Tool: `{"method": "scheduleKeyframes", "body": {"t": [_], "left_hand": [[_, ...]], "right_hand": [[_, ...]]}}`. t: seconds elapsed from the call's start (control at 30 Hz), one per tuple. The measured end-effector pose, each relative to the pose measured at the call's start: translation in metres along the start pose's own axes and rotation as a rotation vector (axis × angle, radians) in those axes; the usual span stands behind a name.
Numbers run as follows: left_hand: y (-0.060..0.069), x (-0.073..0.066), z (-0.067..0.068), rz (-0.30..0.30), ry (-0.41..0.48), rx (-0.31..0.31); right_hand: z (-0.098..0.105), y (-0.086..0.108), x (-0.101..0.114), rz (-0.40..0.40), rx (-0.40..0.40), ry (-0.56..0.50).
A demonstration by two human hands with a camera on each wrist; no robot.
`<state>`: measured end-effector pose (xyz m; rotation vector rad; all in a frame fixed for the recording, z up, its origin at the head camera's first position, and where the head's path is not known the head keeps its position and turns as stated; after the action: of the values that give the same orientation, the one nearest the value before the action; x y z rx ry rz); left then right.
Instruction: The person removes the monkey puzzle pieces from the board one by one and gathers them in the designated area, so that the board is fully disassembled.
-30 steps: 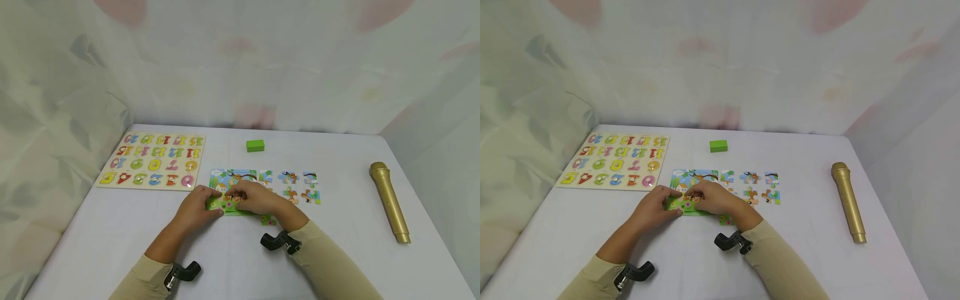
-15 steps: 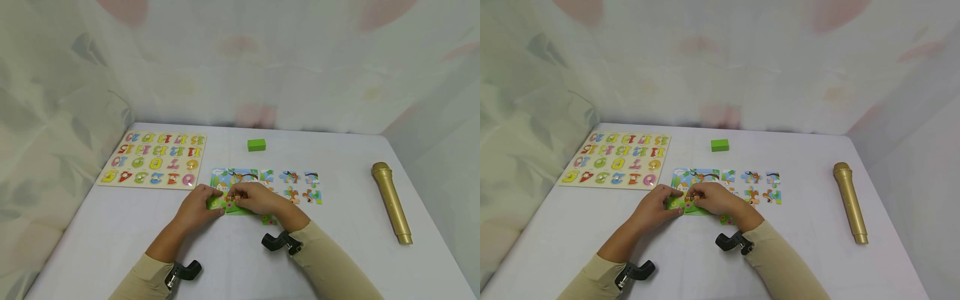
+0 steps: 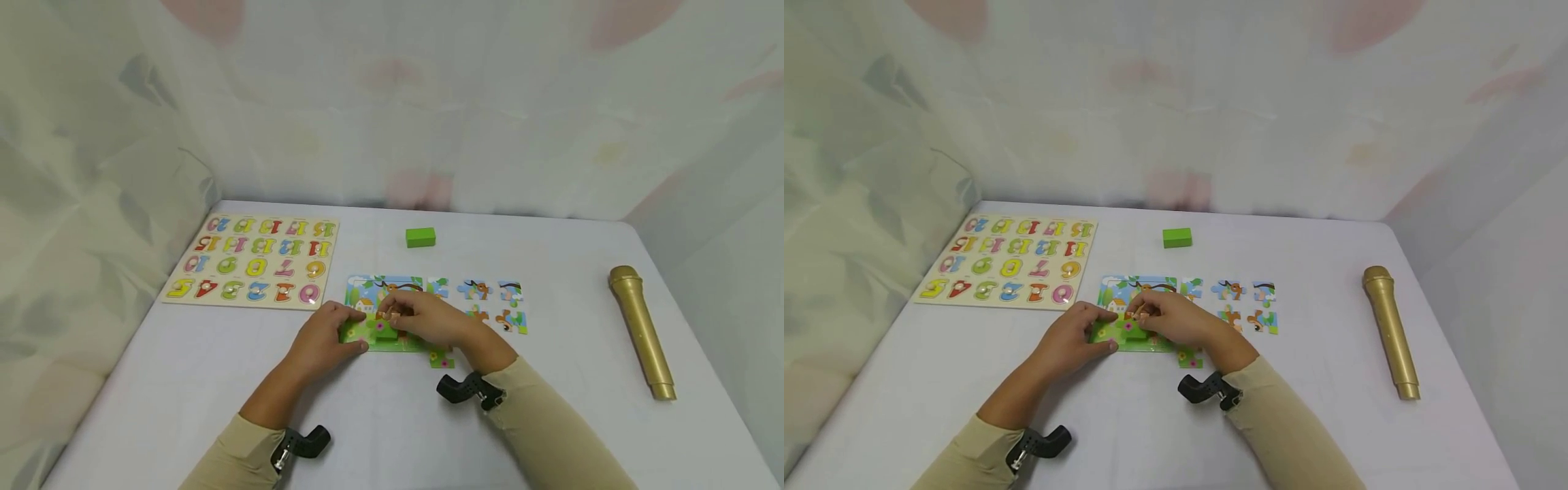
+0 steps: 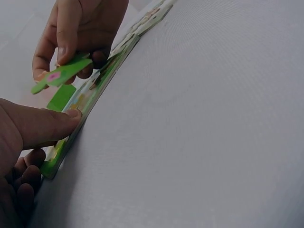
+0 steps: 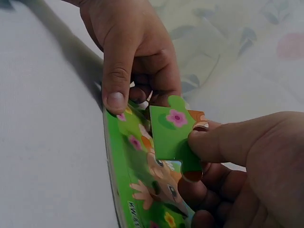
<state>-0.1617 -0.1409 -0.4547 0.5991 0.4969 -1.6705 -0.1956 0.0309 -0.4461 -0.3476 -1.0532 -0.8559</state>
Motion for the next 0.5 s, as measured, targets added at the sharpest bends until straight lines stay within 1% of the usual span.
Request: {"method": "scheduleKeyframes", "body": {"t": [0.2, 0.33, 0.4, 0.5], "left_hand": [[-0.001, -0.002, -0.001, -0.006, -0.020, 0.007], [0.000, -0.003, 0.001, 0.001, -0.027, 0.003], [0.000, -0.003, 0.001, 0.009, -0.028, 0.004], [0.000, -0.002, 0.001, 0.021, -0.026, 0.013]], "right_hand": [[0.011, 0.008, -0.003, -0.020, 0.010, -0.058], [0.019, 0.016, -0.009, -0.065, 0.009, -0.082], [0.023, 0.021, -0.012, -0.082, 0.005, -0.071], [0.031, 0.027, -0.015, -0.085, -0.007, -0.048]]}}
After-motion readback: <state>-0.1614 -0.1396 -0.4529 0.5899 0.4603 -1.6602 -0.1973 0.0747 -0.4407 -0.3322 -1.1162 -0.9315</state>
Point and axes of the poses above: each hand's wrist, its own y-axis away from the middle knuckle, its own z-axis out of the back of the hand, x = y × z, the point moved 9 cm from there along -y, towards the middle knuckle, and after that the axes turned 4 degrees about -x, right-handed, at the moved point
